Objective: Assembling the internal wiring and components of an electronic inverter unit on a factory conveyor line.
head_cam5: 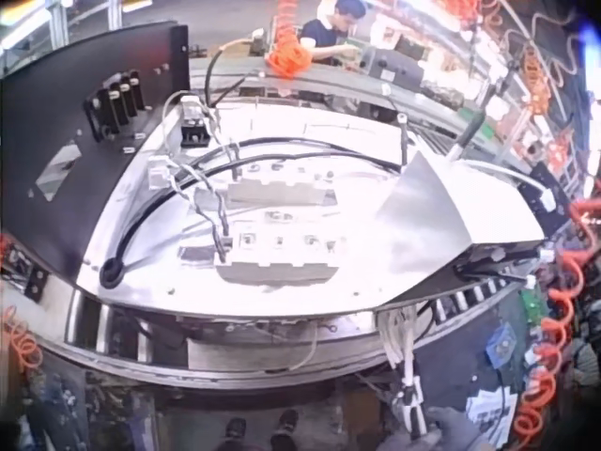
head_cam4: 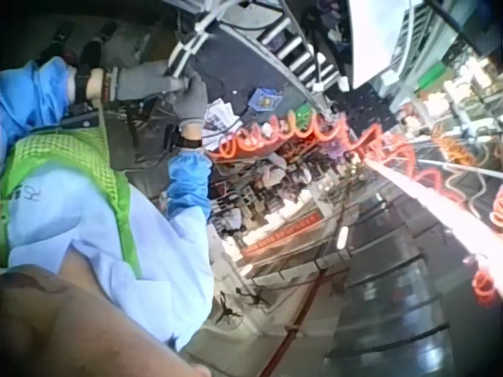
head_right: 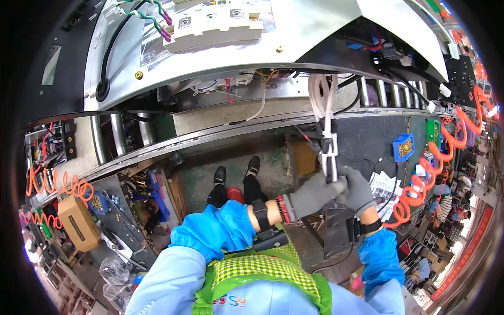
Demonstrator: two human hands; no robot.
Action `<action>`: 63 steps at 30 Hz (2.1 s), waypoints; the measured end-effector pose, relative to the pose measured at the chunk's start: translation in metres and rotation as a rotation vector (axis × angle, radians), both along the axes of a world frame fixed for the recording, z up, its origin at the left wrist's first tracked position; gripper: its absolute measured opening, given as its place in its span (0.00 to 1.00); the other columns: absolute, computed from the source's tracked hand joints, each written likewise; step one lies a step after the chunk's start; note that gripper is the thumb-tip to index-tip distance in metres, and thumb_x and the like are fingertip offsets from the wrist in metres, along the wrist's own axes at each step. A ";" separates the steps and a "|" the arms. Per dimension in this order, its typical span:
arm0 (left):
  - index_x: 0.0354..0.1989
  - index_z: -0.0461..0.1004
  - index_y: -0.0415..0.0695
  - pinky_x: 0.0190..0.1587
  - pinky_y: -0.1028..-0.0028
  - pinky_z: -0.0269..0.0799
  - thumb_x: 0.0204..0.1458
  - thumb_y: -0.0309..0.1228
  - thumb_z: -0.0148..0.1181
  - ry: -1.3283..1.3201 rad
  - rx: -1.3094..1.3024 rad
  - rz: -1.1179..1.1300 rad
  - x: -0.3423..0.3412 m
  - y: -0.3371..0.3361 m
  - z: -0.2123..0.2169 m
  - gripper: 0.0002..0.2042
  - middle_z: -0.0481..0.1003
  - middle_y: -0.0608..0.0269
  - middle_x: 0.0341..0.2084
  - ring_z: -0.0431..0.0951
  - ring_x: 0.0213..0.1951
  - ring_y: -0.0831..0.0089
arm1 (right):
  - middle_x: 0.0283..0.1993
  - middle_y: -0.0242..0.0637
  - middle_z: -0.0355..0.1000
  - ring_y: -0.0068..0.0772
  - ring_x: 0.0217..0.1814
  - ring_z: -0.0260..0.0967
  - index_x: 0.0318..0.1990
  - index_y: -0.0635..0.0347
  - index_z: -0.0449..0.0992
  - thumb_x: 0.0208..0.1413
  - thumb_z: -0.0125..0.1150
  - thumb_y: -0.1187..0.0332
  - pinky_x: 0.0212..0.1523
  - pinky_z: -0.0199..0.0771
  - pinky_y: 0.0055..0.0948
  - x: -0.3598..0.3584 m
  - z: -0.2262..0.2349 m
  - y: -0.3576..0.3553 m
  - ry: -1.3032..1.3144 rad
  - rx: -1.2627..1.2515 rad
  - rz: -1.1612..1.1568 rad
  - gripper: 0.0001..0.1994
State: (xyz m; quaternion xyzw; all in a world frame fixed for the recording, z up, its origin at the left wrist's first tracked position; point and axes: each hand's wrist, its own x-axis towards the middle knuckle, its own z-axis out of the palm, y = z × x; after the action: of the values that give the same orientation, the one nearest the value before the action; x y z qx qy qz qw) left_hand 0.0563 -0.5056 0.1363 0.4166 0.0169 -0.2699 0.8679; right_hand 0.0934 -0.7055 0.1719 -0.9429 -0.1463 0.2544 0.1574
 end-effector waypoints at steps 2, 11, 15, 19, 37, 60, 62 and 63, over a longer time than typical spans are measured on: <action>0.53 0.69 0.40 0.39 0.75 0.76 0.64 0.32 0.56 0.116 -0.134 -0.025 -0.003 0.001 0.012 0.13 0.75 0.67 0.36 0.77 0.33 0.80 | 0.52 0.45 0.72 0.57 0.52 0.72 0.56 0.52 0.73 0.44 0.70 0.66 0.51 0.75 0.47 0.017 -0.008 0.003 0.025 -0.048 0.190 0.28; 0.59 0.63 0.38 0.40 0.74 0.77 0.65 0.34 0.56 0.119 -0.166 -0.042 -0.003 0.011 0.015 0.19 0.73 0.65 0.36 0.77 0.33 0.79 | 0.45 0.49 0.70 0.62 0.45 0.74 0.55 0.50 0.68 0.47 0.68 0.68 0.43 0.76 0.52 0.062 -0.014 0.019 0.046 -0.265 0.190 0.25; 0.58 0.63 0.39 0.39 0.74 0.77 0.65 0.34 0.56 0.115 -0.153 -0.046 -0.005 0.014 0.011 0.18 0.73 0.64 0.37 0.78 0.34 0.77 | 0.45 0.49 0.71 0.62 0.45 0.74 0.55 0.49 0.68 0.46 0.69 0.67 0.44 0.77 0.52 0.067 -0.009 0.035 0.008 -0.328 0.288 0.26; 0.58 0.64 0.40 0.40 0.74 0.78 0.65 0.35 0.56 0.149 -0.088 -0.034 -0.006 0.020 0.005 0.18 0.72 0.65 0.38 0.77 0.34 0.77 | 0.45 0.50 0.71 0.62 0.44 0.75 0.56 0.48 0.67 0.47 0.69 0.64 0.44 0.77 0.53 0.066 -0.001 0.055 0.018 -0.410 0.266 0.27; 0.58 0.71 0.43 0.45 0.67 0.78 0.65 0.57 0.51 0.759 -0.385 0.414 0.003 0.106 -0.131 0.28 0.75 0.55 0.46 0.78 0.43 0.65 | 0.48 0.51 0.71 0.59 0.45 0.75 0.61 0.56 0.68 0.48 0.69 0.55 0.44 0.78 0.50 0.028 0.023 0.084 -0.108 -0.367 0.249 0.32; 0.46 0.74 0.43 0.24 0.85 0.63 0.67 0.41 0.57 0.572 -0.212 0.452 -0.050 0.240 -0.093 0.13 0.71 0.70 0.28 0.68 0.26 0.83 | 0.46 0.51 0.76 0.54 0.47 0.76 0.55 0.62 0.74 0.47 0.72 0.60 0.49 0.76 0.42 -0.111 0.046 0.125 0.429 0.292 -0.151 0.28; 0.48 0.74 0.41 0.27 0.85 0.70 0.66 0.38 0.57 0.555 -0.289 0.514 -0.060 0.258 -0.074 0.13 0.74 0.67 0.31 0.74 0.30 0.80 | 0.45 0.50 0.76 0.53 0.47 0.77 0.56 0.62 0.74 0.47 0.72 0.60 0.49 0.76 0.42 -0.131 0.054 0.142 0.328 0.394 -0.076 0.28; 0.49 0.74 0.39 0.29 0.84 0.74 0.66 0.36 0.58 0.517 -0.354 0.526 -0.061 0.264 -0.063 0.13 0.76 0.65 0.34 0.76 0.32 0.78 | 0.45 0.50 0.76 0.52 0.47 0.77 0.56 0.62 0.74 0.47 0.72 0.60 0.49 0.76 0.42 -0.137 0.058 0.150 0.288 0.430 -0.053 0.28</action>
State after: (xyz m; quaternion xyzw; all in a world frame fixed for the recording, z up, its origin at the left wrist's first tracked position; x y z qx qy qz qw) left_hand -0.0051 -0.2411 0.0731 0.1606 0.2937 -0.1334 0.9328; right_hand -0.0439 -0.5554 0.2301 -0.8454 -0.1484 0.3448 0.3800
